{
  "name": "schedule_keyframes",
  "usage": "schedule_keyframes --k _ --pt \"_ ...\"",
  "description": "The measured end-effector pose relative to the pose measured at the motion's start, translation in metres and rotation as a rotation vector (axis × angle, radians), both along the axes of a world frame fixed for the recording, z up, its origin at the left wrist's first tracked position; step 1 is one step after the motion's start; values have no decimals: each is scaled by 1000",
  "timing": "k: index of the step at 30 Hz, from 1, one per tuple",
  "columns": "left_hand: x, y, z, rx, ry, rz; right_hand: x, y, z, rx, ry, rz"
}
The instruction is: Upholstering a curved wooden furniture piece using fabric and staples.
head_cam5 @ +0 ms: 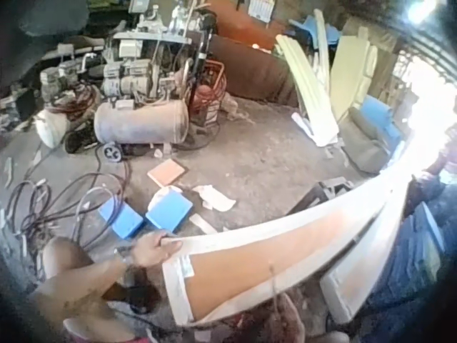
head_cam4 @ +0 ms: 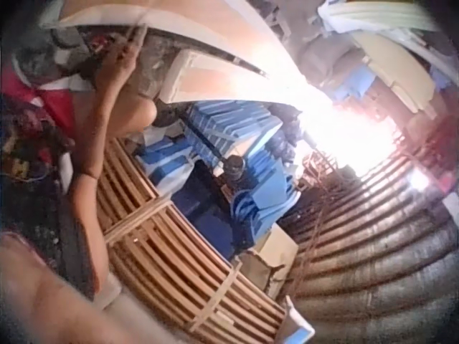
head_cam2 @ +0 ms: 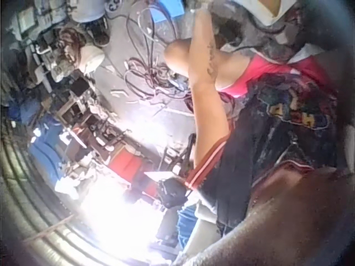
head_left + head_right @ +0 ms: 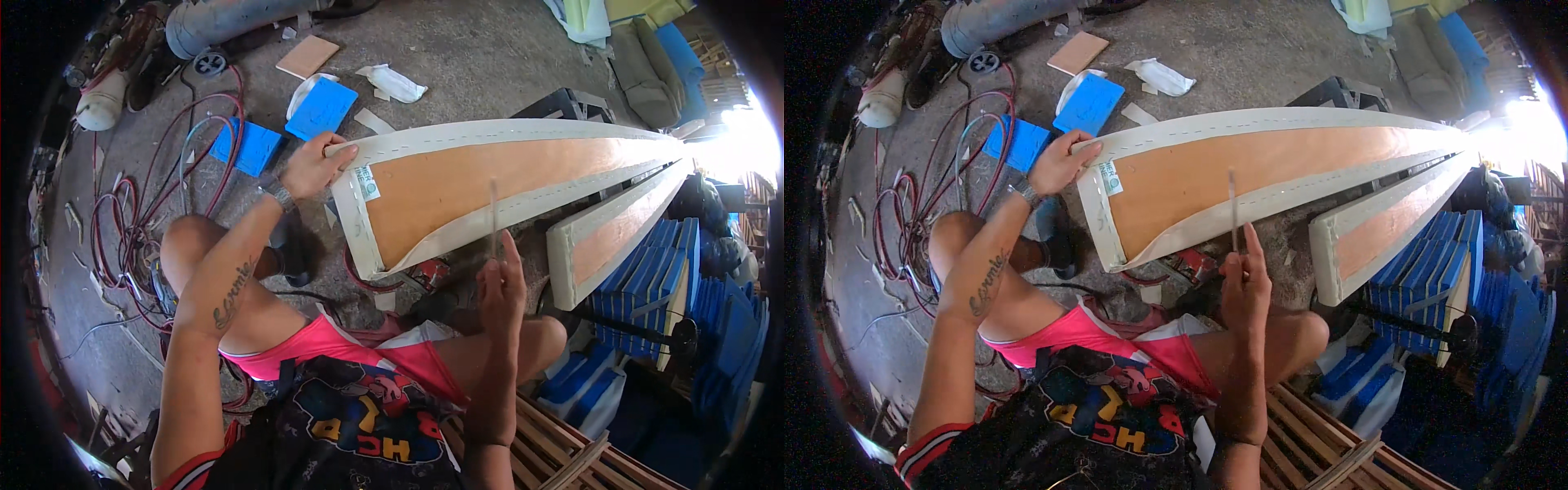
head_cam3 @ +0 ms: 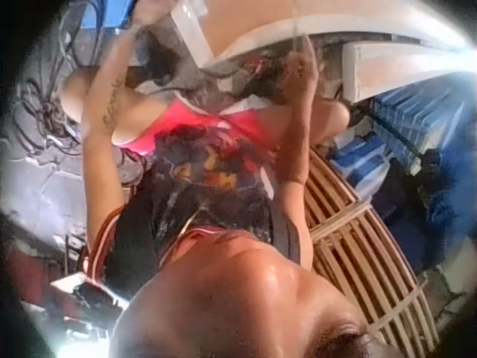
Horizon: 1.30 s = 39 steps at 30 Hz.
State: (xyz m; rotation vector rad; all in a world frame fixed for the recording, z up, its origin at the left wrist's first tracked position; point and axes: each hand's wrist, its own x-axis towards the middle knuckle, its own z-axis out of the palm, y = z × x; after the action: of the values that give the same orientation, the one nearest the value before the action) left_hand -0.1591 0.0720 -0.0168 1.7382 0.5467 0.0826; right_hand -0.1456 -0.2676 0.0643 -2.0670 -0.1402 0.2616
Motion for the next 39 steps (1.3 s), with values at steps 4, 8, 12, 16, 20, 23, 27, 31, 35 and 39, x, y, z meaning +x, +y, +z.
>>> schedule_keyframes --k 4,8,12,16,20,23,27,31,35,39 --pt "20 1 25 479 -67 -194 29 25 5 -236 -423 282" --pt "58 -11 39 517 60 -406 57 45 5 -450 -362 296" --pt "82 -15 28 458 158 -606 76 47 -1 -552 -354 339" --pt "85 -13 45 285 323 -729 80 52 7 -630 -349 372" --pt "86 -11 36 322 258 -732 81 54 23 -695 -295 394" --pt "87 -10 29 333 212 -716 84 56 31 -713 -285 424" --pt "86 -11 34 327 248 -726 88 61 42 -767 -274 458" --pt "88 -14 38 315 277 -734 95 73 66 -885 -239 485" --pt "85 -14 41 295 245 -719 101 80 74 -908 -212 502" --pt "85 -15 35 337 201 -702 100 90 80 -959 -179 527"
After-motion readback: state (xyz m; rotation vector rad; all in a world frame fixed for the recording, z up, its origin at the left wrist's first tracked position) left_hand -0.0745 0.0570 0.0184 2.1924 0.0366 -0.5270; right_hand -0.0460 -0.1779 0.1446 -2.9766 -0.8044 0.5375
